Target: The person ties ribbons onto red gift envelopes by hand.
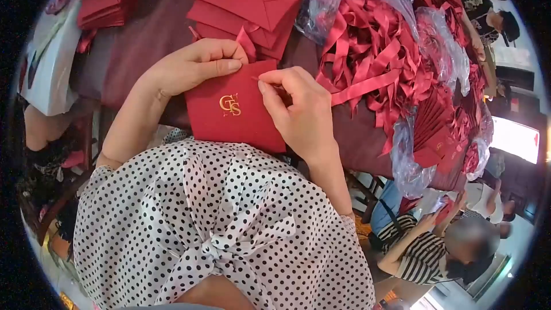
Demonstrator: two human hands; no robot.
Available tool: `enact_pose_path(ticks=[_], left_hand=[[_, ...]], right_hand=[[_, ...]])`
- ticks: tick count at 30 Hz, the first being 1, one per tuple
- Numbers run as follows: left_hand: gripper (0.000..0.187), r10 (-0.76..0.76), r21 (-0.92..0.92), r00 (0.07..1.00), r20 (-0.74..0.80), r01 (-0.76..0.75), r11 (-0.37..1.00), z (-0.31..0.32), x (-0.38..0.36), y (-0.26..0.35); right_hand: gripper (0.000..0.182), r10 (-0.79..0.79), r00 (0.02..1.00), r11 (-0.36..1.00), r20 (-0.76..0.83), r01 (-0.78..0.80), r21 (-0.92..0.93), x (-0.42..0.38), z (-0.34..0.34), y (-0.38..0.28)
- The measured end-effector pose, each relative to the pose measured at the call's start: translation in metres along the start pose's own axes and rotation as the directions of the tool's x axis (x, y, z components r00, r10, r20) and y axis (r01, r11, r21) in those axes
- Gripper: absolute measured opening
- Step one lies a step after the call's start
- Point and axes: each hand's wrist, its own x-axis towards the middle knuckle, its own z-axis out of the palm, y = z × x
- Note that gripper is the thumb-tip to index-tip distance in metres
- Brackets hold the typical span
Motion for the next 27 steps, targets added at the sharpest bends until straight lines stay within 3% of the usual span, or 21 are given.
enact_pose_path(ticks=[7, 9, 13, 15, 19, 23, 25, 27], left_hand=[[0.016, 0.047, 0.034, 0.999, 0.014, -0.048, 0.998, 0.0, 0.002, -0.002], [0.017, -0.002, 0.107, 0.996, 0.086, -0.008, 0.994, -0.003, 0.0, 0.002], [0.017, -0.013, 0.091, 0.999, 0.034, 0.01, 0.996, -0.001, -0.002, 0.0], [0.015, 0.015, -0.046, 1.0, 0.007, -0.015, 0.999, 0.003, -0.002, 0.003], [0.012, -0.018, -0.063, 0.999, -0.033, 0.016, 0.998, 0.006, 0.001, 0.0], [0.01, 0.061, 0.034, 0.997, -0.053, -0.059, 0.998, 0.009, 0.002, -0.004], [0.01, 0.082, 0.094, 0.995, -0.052, -0.077, 0.993, 0.013, 0.001, -0.002], [0.01, 0.142, 0.173, 0.989, -0.041, -0.132, 0.976, 0.016, 0.0, 0.002]], right_hand=[[0.008, -0.207, 0.978, 0.965, -0.015, 0.202, -0.166, 0.001, 0.007, -0.001], [0.008, -0.185, 0.983, 0.97, -0.001, 0.183, -0.162, 0.002, 0.006, -0.004], [0.007, -0.145, 0.989, 0.977, 0.027, 0.148, -0.153, 0.003, 0.005, -0.005], [0.007, -0.157, 0.987, 0.974, 0.031, 0.16, -0.158, 0.003, 0.006, -0.004], [0.007, -0.205, 0.978, 0.952, 0.027, 0.206, -0.227, 0.001, 0.008, -0.005], [0.009, -0.181, 0.981, 0.933, 0.076, 0.195, -0.302, 0.002, 0.006, -0.014], [0.01, -0.252, 0.951, 0.848, 0.181, 0.307, -0.432, 0.004, 0.005, -0.021], [0.01, -0.267, 0.94, 0.834, 0.213, 0.336, -0.438, 0.005, 0.004, -0.022]])
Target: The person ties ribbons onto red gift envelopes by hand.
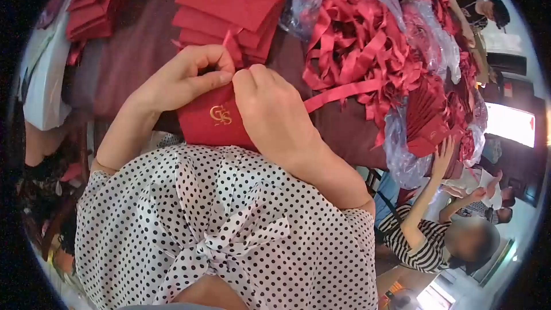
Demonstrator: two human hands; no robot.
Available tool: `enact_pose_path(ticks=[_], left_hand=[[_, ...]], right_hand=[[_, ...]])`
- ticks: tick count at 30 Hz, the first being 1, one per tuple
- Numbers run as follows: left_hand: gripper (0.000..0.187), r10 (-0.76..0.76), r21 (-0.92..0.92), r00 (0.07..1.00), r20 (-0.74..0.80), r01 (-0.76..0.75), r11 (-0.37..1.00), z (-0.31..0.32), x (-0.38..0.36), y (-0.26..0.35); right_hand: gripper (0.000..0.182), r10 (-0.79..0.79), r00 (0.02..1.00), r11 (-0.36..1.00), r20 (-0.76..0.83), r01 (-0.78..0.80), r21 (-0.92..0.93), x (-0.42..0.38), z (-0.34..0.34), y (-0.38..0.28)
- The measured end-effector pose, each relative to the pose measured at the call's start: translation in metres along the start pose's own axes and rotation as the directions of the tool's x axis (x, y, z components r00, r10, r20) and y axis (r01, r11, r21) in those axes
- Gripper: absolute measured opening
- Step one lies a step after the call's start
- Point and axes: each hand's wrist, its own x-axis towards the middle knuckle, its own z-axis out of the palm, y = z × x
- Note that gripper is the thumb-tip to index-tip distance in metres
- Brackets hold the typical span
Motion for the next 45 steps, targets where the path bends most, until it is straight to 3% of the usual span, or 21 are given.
enact_pose_path(ticks=[2, 3, 5, 9, 12, 15, 17, 19, 21, 23, 24, 27, 29, 31, 32, 35, 39, 42, 43, 44, 45], left_hand=[[0.011, 0.029, 0.031, 1.0, 0.002, -0.029, 0.999, 0.0, -0.003, 0.005], [0.012, 0.023, -0.035, 1.0, 0.0, -0.023, 0.999, -0.002, -0.005, 0.005], [0.012, -0.022, -0.092, 0.999, 0.038, 0.026, 0.995, -0.007, -0.008, 0.006], [0.007, -0.03, -0.201, 0.998, 0.051, 0.04, 0.979, -0.008, -0.003, 0.016], [0.006, -0.096, 0.0, 0.933, 0.346, 0.102, 0.995, -0.026, 0.008, 0.023], [0.007, -0.125, 0.274, 0.906, 0.405, 0.01, 0.962, -0.021, 0.02, 0.03], [0.005, 0.036, 0.335, 0.932, 0.362, -0.166, 0.927, -0.015, 0.019, 0.032], [0.005, 0.259, 0.55, 0.923, 0.286, -0.379, 0.744, -0.003, 0.01, 0.037], [0.009, 0.4, 0.824, 0.896, 0.192, -0.369, 0.43, 0.009, -0.011, 0.058], [0.01, 0.54, 0.907, 0.842, 0.018, -0.24, 0.345, -0.004, -0.019, 0.058], [0.008, 0.598, 0.827, 0.781, -0.179, -0.21, 0.522, -0.013, -0.016, 0.048], [0.024, 0.37, 0.535, 0.876, -0.311, -0.161, 0.83, -0.007, -0.025, 0.031], [0.032, 0.331, 0.498, 0.878, -0.345, -0.127, 0.858, 0.004, -0.03, 0.025], [0.025, 0.217, 0.261, 0.944, -0.247, -0.151, 0.953, 0.003, -0.036, 0.018], [0.022, 0.34, 0.487, 0.934, -0.11, -0.248, 0.838, 0.0, -0.038, 0.008], [0.025, 0.262, 0.597, 0.954, -0.147, -0.126, 0.792, 0.004, -0.046, 0.007], [0.027, 0.233, 0.474, 0.934, -0.27, -0.081, 0.877, 0.009, -0.045, 0.007], [0.025, 0.146, 0.391, 0.934, -0.326, -0.008, 0.921, 0.009, -0.044, 0.004], [0.025, 0.143, 0.388, 0.936, -0.321, -0.008, 0.922, 0.009, -0.043, 0.004], [0.023, 0.112, 0.393, 0.941, -0.32, 0.024, 0.919, 0.009, -0.041, 0.004], [0.021, 0.083, 0.399, 0.944, -0.318, 0.054, 0.915, 0.009, -0.04, 0.006]], right_hand=[[0.008, -0.07, 0.996, 0.997, 0.053, 0.071, -0.015, 0.002, -0.002, 0.003], [0.016, -0.055, 0.996, 0.977, -0.07, 0.068, 0.201, 0.004, 0.004, 0.013], [0.023, 0.293, 0.928, 0.733, 0.232, -0.373, 0.569, 0.008, -0.013, 0.013], [0.02, 0.064, 0.998, 0.924, 0.017, -0.066, 0.377, 0.001, -0.007, 0.013], [0.02, 0.097, 0.994, 0.879, 0.048, -0.109, 0.464, -0.001, -0.013, 0.008], [0.022, 0.066, 0.996, 0.9, 0.06, -0.085, 0.428, -0.001, -0.018, 0.012], [0.022, 0.036, 0.998, 0.897, 0.056, -0.056, 0.439, -0.004, -0.021, 0.016], [0.023, 0.11, 0.982, 0.878, 0.157, -0.169, 0.447, -0.008, -0.024, 0.015], [0.025, 0.15, 0.977, 0.844, 0.151, -0.206, 0.496, -0.015, -0.021, 0.017], [0.025, 0.201, 0.973, 0.861, 0.115, -0.232, 0.453, -0.021, -0.025, 0.019], [0.025, 0.258, 0.954, 0.823, 0.152, -0.3, 0.482, -0.024, -0.024, 0.022], [0.023, 0.234, 0.965, 0.853, 0.12, -0.263, 0.45, -0.026, -0.016, 0.029], [0.021, 0.254, 0.962, 0.846, 0.098, -0.27, 0.46, -0.025, -0.011, 0.028], [0.023, 0.297, 0.944, 0.791, 0.143, -0.327, 0.517, -0.028, -0.011, 0.028], [0.026, 0.285, 0.949, 0.793, 0.139, -0.314, 0.521, -0.031, -0.011, 0.03], [0.048, 0.309, 0.938, 0.775, 0.156, -0.344, 0.531, -0.045, -0.012, 0.024], [0.06, 0.289, 0.92, 0.752, 0.266, -0.39, 0.532, -0.083, -0.013, 0.022], [0.052, 0.067, 0.994, 0.97, -0.087, -0.045, 0.24, -0.109, -0.053, 0.018], [0.031, 0.371, 0.912, 0.683, -0.175, -0.14, 0.717, -0.112, -0.056, 0.008], [0.025, 0.647, 0.717, 0.426, -0.26, -0.057, 0.903, -0.109, -0.062, -0.019], [0.024, 0.458, 0.803, 0.501, -0.382, 0.122, 0.857, -0.111, -0.064, -0.01]])
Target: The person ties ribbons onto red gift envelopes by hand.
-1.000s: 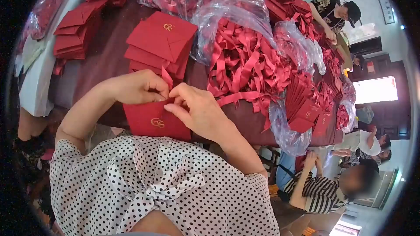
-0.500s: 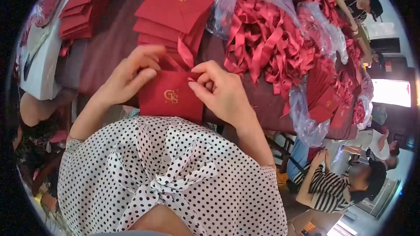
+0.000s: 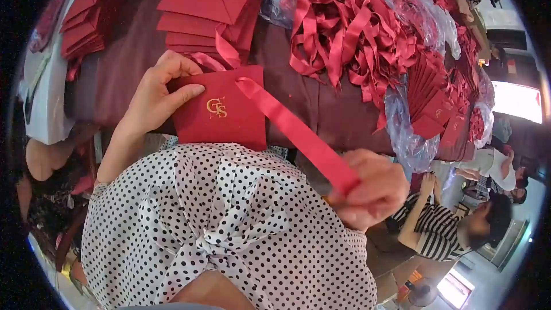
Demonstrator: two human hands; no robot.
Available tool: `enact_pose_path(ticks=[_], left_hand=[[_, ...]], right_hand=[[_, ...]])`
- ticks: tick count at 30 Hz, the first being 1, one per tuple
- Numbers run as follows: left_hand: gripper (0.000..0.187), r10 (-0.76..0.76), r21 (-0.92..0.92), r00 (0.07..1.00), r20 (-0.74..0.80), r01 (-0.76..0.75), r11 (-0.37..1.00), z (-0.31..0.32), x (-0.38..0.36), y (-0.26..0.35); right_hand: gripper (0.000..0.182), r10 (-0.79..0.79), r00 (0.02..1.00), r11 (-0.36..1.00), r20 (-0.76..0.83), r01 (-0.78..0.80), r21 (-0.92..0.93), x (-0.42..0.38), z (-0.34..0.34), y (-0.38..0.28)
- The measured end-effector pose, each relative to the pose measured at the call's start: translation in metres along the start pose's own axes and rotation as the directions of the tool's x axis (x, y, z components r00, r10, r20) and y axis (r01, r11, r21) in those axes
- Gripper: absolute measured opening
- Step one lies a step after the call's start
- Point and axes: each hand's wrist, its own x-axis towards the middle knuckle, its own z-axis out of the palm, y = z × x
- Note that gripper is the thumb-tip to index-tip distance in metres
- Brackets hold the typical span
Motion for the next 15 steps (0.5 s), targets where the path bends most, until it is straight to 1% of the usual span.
enact_pose_path(ticks=[1, 2, 3, 4, 5, 6, 7, 8, 9, 10, 11, 12, 13, 14, 15], left_hand=[[0.021, 0.002, -0.003, 1.0, 0.006, -0.002, 1.0, 0.0, 0.002, 0.002], [0.02, 0.026, 0.053, 0.999, 0.028, -0.027, 0.998, 0.0, 0.006, 0.005], [0.018, 0.048, 0.109, 0.998, 0.046, -0.052, 0.993, -0.001, 0.008, 0.009], [0.018, 0.047, 0.107, 0.998, 0.042, -0.052, 0.993, -0.001, 0.01, 0.012], [0.019, 0.056, 0.103, 0.997, 0.053, -0.061, 0.993, -0.002, 0.011, 0.015], [0.02, 0.064, 0.1, 0.996, 0.065, -0.07, 0.993, -0.001, 0.012, 0.017], [0.02, 0.059, 0.102, 0.997, 0.059, -0.064, 0.993, 0.001, 0.013, 0.019], [0.021, 0.134, 0.121, 0.991, 0.022, -0.135, 0.983, 0.004, 0.015, 0.022], [0.024, 0.206, 0.142, 0.978, -0.011, -0.203, 0.969, 0.009, 0.018, 0.024], [0.026, 0.3, 0.127, 0.954, -0.021, -0.295, 0.947, 0.015, 0.021, 0.026], [0.026, 0.33, 0.124, 0.944, 0.007, -0.329, 0.936, 0.021, 0.025, 0.024], [0.026, 0.362, 0.119, 0.931, 0.037, -0.364, 0.924, 0.025, 0.027, 0.024], [0.023, 0.285, -0.009, 0.952, 0.114, -0.286, 0.958, 0.026, 0.026, 0.025], [0.023, 0.285, -0.009, 0.952, 0.114, -0.286, 0.958, 0.026, 0.026, 0.021], [0.022, 0.264, -0.1, 0.95, 0.169, -0.249, 0.963, 0.026, 0.026, 0.012]], right_hand=[[0.023, -0.197, 0.97, 0.98, 0.14, 0.19, 0.061, 0.007, -0.015, 0.004], [0.024, -0.317, 0.898, 0.944, 0.304, 0.269, 0.191, 0.018, -0.026, 0.008], [0.025, -0.298, 0.866, 0.944, 0.401, 0.206, 0.257, 0.021, -0.034, 0.003], [0.027, -0.284, 0.82, 0.939, 0.496, 0.134, 0.317, 0.025, -0.037, 0.0], [0.026, -0.376, 0.824, 0.911, 0.424, 0.244, 0.333, 0.024, -0.032, 0.005], [0.026, -0.377, 0.822, 0.91, 0.427, 0.241, 0.338, 0.029, -0.028, 0.011], [0.021, -0.497, 0.795, 0.861, 0.348, 0.402, 0.312, 0.038, -0.026, 0.019], [0.016, -0.61, 0.745, 0.791, 0.271, 0.548, 0.273, 0.042, -0.022, 0.024], [0.009, -0.497, 0.825, 0.844, 0.27, 0.532, -0.073, 0.04, -0.013, 0.02], [0.006, -0.403, 0.837, 0.748, 0.37, 0.534, -0.394, 0.048, 0.008, 0.01], [0.003, -0.284, 0.856, 0.546, 0.433, 0.515, -0.661, 0.057, 0.029, 0.004], [0.004, -0.226, 0.853, 0.578, 0.471, 0.507, -0.64, 0.066, 0.039, 0.018], [0.005, -0.17, 0.845, 0.607, 0.507, 0.495, -0.622, 0.075, 0.046, 0.034], [0.007, 0.05, 0.907, 0.735, 0.417, 0.25, -0.63, 0.071, 0.047, 0.05], [0.01, 0.281, 0.9, 0.793, 0.335, -0.021, -0.609, 0.066, 0.045, 0.064]])
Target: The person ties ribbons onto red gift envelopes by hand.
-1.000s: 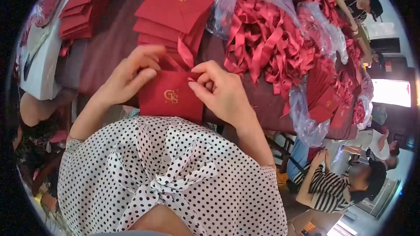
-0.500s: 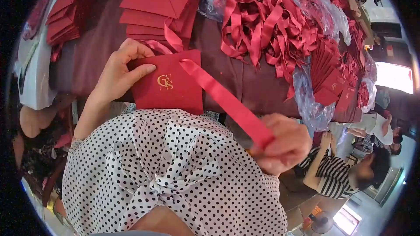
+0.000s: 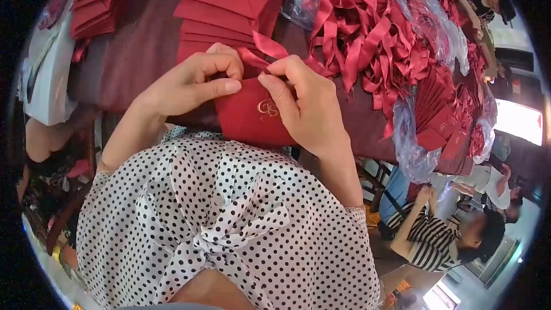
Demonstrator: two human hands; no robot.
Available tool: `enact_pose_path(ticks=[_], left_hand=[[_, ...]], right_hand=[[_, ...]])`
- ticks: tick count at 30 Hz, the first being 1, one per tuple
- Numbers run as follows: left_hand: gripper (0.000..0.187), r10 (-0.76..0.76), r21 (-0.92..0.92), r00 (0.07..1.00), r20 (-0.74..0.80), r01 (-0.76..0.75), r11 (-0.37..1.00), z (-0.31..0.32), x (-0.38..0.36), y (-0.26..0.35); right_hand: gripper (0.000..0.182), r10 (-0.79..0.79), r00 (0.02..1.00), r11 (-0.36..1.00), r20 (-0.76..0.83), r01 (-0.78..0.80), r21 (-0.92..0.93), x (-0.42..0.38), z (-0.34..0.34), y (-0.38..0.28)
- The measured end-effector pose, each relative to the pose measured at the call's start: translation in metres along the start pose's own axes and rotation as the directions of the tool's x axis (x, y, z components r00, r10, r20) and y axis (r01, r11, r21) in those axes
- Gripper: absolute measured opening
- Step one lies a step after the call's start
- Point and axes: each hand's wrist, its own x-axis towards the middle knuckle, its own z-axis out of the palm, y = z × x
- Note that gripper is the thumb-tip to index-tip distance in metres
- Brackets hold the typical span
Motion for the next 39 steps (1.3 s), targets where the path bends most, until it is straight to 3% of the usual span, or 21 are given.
enact_pose_path(ticks=[2, 3, 5, 7, 9, 12, 15, 16, 17, 19, 28, 30, 31, 32, 33, 35, 39], left_hand=[[0.023, -0.079, -0.15, 0.989, 0.124, 0.097, 0.984, -0.008, -0.004, -0.007], [0.023, -0.087, -0.154, 0.989, 0.121, 0.106, 0.982, -0.011, -0.003, -0.01], [0.024, -0.142, -0.353, 0.957, 0.255, 0.229, 0.907, -0.015, -0.001, -0.016], [0.023, -0.143, -0.389, 0.954, 0.262, 0.24, 0.889, -0.014, 0.0, -0.019], [0.022, -0.275, -0.538, 0.918, 0.286, 0.391, 0.746, -0.013, 0.001, -0.019], [0.019, -0.321, -0.531, 0.907, 0.273, 0.421, 0.736, -0.012, 0.002, -0.02], [0.018, -0.3, -0.555, 0.926, 0.228, 0.377, 0.742, -0.009, 0.002, -0.019], [0.018, -0.3, -0.557, 0.926, 0.231, 0.379, 0.739, -0.009, 0.002, -0.019], [0.018, -0.311, -0.551, 0.924, 0.224, 0.383, 0.742, -0.009, 0.002, -0.02], [0.018, -0.322, -0.545, 0.922, 0.215, 0.387, 0.744, -0.009, 0.001, -0.019], [0.019, -0.2, -0.51, 0.968, 0.15, 0.249, 0.823, -0.006, 0.001, -0.018], [0.019, -0.064, -0.297, 0.998, 0.029, 0.069, 0.952, -0.003, 0.001, -0.017], [0.019, -0.058, -0.297, 0.998, 0.035, 0.065, 0.953, -0.003, 0.001, -0.015], [0.018, 0.02, -0.1, 0.999, -0.027, -0.023, 0.995, -0.003, 0.0, -0.012], [0.018, 0.109, 0.104, 0.991, -0.071, -0.102, 0.989, -0.002, -0.001, -0.008], [0.016, 0.132, 0.139, 0.987, -0.092, -0.119, 0.983, 0.001, -0.003, -0.001], [0.015, 0.064, 0.132, 0.987, -0.148, -0.045, 0.99, 0.001, -0.007, 0.0]], right_hand=[[0.013, -0.052, 0.998, 0.997, 0.018, 0.053, -0.058, 0.001, 0.002, 0.006], [0.012, -0.006, 1.0, 1.0, 0.024, 0.007, -0.014, -0.001, 0.003, 0.004], [0.011, 0.046, 0.998, 0.998, 0.032, -0.047, 0.036, -0.001, 0.007, 0.007], [0.012, -0.1, 0.988, 0.983, -0.116, 0.116, 0.144, 0.003, 0.01, 0.017], [0.011, -0.109, 0.979, 0.975, -0.172, 0.139, 0.172, -0.002, 0.003, 0.007], [0.021, -0.168, 0.985, 0.986, -0.049, 0.169, 0.015, -0.008, -0.005, -0.005], [0.018, -0.203, 0.979, 0.972, 0.017, 0.204, -0.114, -0.011, 0.003, -0.009], [0.015, -0.191, 0.981, 0.978, -0.026, 0.187, -0.092, -0.013, 0.009, -0.003], [0.015, -0.187, 0.982, 0.979, -0.026, 0.184, -0.092, -0.013, 0.011, -0.005], [0.01, 0.011, 0.998, 0.998, -0.062, -0.015, -0.064, -0.015, 0.015, -0.008], [0.007, -0.087, 0.99, 0.989, -0.112, 0.072, -0.129, -0.011, 0.027, -0.007], [0.007, -0.159, 0.982, 0.973, -0.103, 0.138, -0.185, -0.009, 0.029, -0.006], [0.008, -0.23, 0.969, 0.949, -0.087, 0.204, -0.239, -0.009, 0.029, -0.006], [0.008, -0.229, 0.969, 0.949, -0.094, 0.201, -0.244, -0.008, 0.028, -0.007], [0.01, -0.298, 0.955, 0.899, 0.002, 0.281, -0.336, -0.007, 0.026, -0.009], [0.012, -0.394, 0.904, 0.799, 0.167, 0.427, -0.424, -0.007, 0.022, -0.014], [0.016, -0.366, 0.907, 0.728, 0.207, 0.418, -0.544, -0.009, 0.025, -0.018]])
